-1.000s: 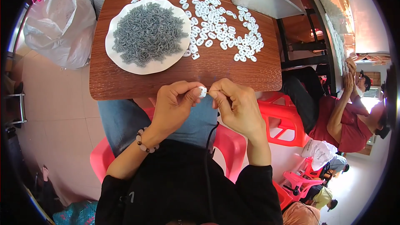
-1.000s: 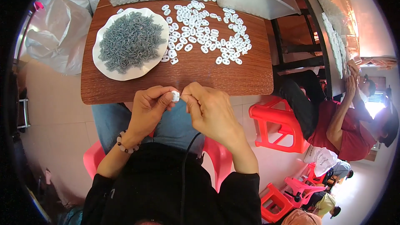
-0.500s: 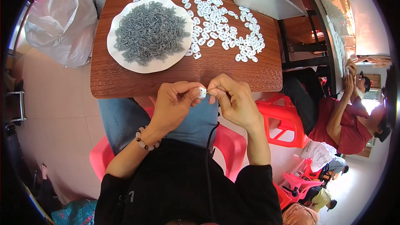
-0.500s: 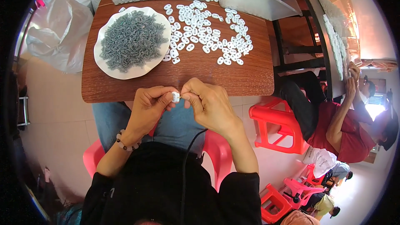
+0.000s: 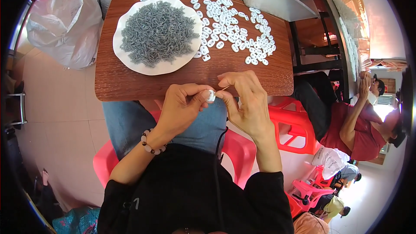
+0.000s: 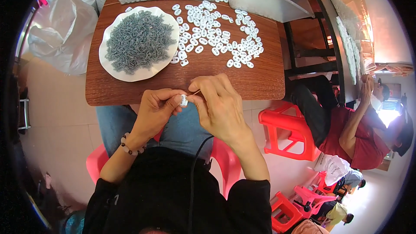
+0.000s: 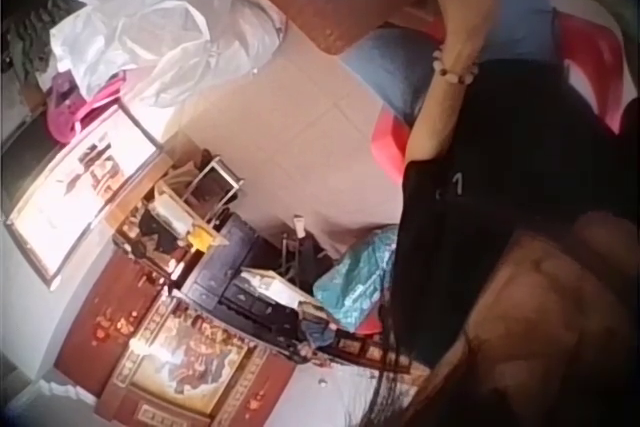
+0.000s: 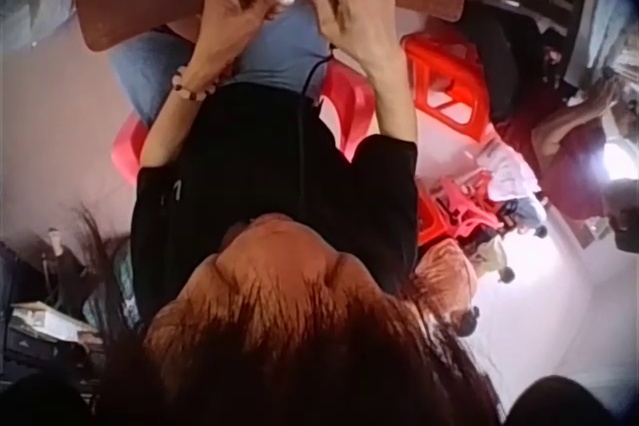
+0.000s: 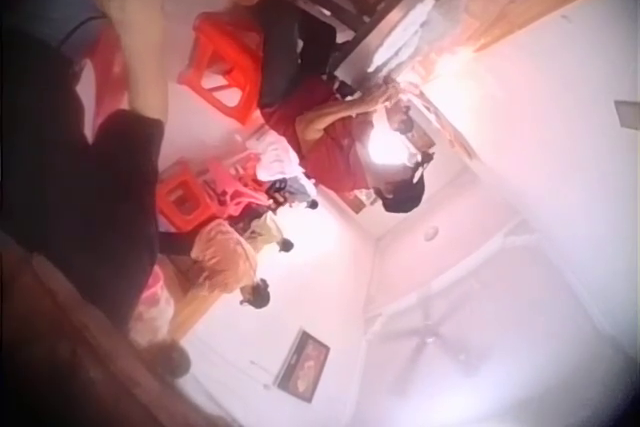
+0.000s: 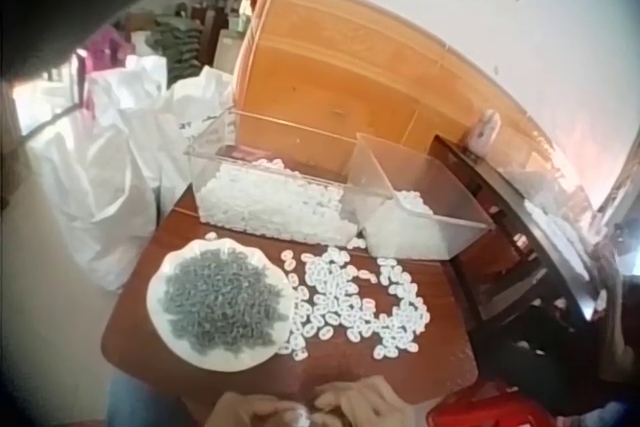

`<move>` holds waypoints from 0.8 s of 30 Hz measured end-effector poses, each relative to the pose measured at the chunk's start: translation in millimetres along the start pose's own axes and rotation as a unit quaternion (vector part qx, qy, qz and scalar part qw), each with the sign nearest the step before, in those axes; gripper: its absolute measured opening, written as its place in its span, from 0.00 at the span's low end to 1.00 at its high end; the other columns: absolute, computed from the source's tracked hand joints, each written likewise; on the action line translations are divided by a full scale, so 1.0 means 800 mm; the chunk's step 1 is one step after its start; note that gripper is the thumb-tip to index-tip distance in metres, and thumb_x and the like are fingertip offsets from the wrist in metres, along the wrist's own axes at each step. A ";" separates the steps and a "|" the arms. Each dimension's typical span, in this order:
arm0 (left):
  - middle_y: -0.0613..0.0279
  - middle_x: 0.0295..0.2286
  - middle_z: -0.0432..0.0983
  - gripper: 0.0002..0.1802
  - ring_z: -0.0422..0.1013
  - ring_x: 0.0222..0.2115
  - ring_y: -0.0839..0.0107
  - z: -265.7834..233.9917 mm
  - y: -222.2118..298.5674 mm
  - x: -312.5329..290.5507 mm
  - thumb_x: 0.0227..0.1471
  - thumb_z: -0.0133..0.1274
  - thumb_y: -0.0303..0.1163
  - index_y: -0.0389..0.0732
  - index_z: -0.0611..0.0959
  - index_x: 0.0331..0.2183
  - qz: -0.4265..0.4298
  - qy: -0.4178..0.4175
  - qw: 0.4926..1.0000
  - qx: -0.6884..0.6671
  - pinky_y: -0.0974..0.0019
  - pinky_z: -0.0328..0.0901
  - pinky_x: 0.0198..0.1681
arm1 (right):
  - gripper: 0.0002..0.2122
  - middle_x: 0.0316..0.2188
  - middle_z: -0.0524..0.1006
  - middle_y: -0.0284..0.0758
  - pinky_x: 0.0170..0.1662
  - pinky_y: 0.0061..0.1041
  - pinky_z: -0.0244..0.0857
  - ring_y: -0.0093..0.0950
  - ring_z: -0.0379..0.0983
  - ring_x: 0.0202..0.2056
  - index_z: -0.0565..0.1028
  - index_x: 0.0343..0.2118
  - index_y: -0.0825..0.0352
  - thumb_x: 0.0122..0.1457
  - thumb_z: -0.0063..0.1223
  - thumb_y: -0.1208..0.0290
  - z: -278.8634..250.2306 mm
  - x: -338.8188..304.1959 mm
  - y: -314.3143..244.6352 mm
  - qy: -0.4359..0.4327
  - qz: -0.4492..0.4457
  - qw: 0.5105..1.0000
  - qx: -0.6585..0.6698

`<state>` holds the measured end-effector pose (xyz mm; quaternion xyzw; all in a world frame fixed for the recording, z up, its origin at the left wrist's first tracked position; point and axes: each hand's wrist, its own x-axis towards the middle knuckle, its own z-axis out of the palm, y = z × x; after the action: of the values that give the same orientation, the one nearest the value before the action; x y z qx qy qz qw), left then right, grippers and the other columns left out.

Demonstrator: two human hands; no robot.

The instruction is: The recorder is manually assembling small white plastic parts by inserting grey plastic loops into them.

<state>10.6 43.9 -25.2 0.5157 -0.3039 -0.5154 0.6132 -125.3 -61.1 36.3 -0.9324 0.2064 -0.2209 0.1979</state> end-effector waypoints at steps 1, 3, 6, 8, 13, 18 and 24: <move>0.65 0.25 0.77 0.10 0.68 0.23 0.82 0.000 -0.002 0.000 0.56 0.52 0.27 0.31 0.83 0.36 -0.001 0.002 1.000 -0.003 0.78 0.64 0.26 | 0.12 0.31 0.77 0.37 0.37 0.32 0.66 0.36 0.71 0.35 0.73 0.33 0.67 0.45 0.62 0.79 0.000 0.000 -0.001 0.010 0.004 1.000 0.005; 0.65 0.25 0.77 0.10 0.68 0.23 0.82 0.001 -0.002 0.000 0.56 0.52 0.27 0.31 0.83 0.35 -0.002 0.003 1.000 -0.007 0.78 0.64 0.26 | 0.12 0.31 0.77 0.37 0.37 0.32 0.65 0.36 0.71 0.35 0.73 0.33 0.67 0.45 0.62 0.80 -0.001 0.001 -0.003 0.020 0.009 1.000 0.010; 0.64 0.25 0.78 0.10 0.69 0.24 0.82 0.004 -0.003 -0.001 0.56 0.52 0.28 0.32 0.83 0.36 0.005 0.013 0.999 0.034 0.77 0.65 0.27 | 0.10 0.30 0.77 0.36 0.34 0.30 0.65 0.34 0.71 0.32 0.74 0.31 0.68 0.44 0.62 0.80 -0.003 0.000 -0.003 0.045 0.028 0.999 -0.001; 0.62 0.25 0.78 0.10 0.70 0.24 0.81 0.006 -0.007 -0.001 0.56 0.53 0.28 0.31 0.83 0.36 0.009 0.036 0.999 -0.014 0.77 0.66 0.27 | 0.07 0.27 0.77 0.35 0.31 0.28 0.64 0.32 0.70 0.27 0.75 0.28 0.68 0.44 0.61 0.82 -0.001 -0.005 0.000 0.026 0.032 0.999 0.025; 0.61 0.26 0.78 0.11 0.70 0.24 0.81 0.007 -0.010 0.001 0.56 0.53 0.28 0.31 0.82 0.37 0.005 0.040 0.999 -0.031 0.76 0.67 0.28 | 0.05 0.22 0.76 0.33 0.28 0.26 0.63 0.30 0.69 0.23 0.76 0.24 0.68 0.45 0.61 0.82 0.003 -0.014 -0.006 0.035 0.030 0.999 0.019; 0.61 0.26 0.78 0.10 0.70 0.24 0.80 0.007 -0.016 -0.002 0.56 0.52 0.27 0.30 0.82 0.37 0.036 0.046 0.998 -0.021 0.76 0.67 0.28 | 0.03 0.20 0.76 0.32 0.26 0.24 0.61 0.27 0.69 0.21 0.77 0.24 0.68 0.46 0.61 0.81 0.007 -0.019 -0.015 0.031 0.078 0.995 0.051; 0.61 0.26 0.78 0.09 0.70 0.24 0.79 0.015 -0.025 -0.005 0.56 0.53 0.25 0.30 0.82 0.37 0.069 0.081 0.993 -0.059 0.76 0.67 0.28 | 0.03 0.19 0.76 0.32 0.27 0.20 0.61 0.21 0.69 0.22 0.78 0.25 0.69 0.50 0.62 0.78 0.019 -0.030 -0.028 0.040 0.216 0.969 0.115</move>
<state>-7.6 45.0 -40.5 0.4961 -0.2573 -0.4452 0.6996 -130.3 -26.8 26.0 -0.8273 0.3836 -0.2325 0.3382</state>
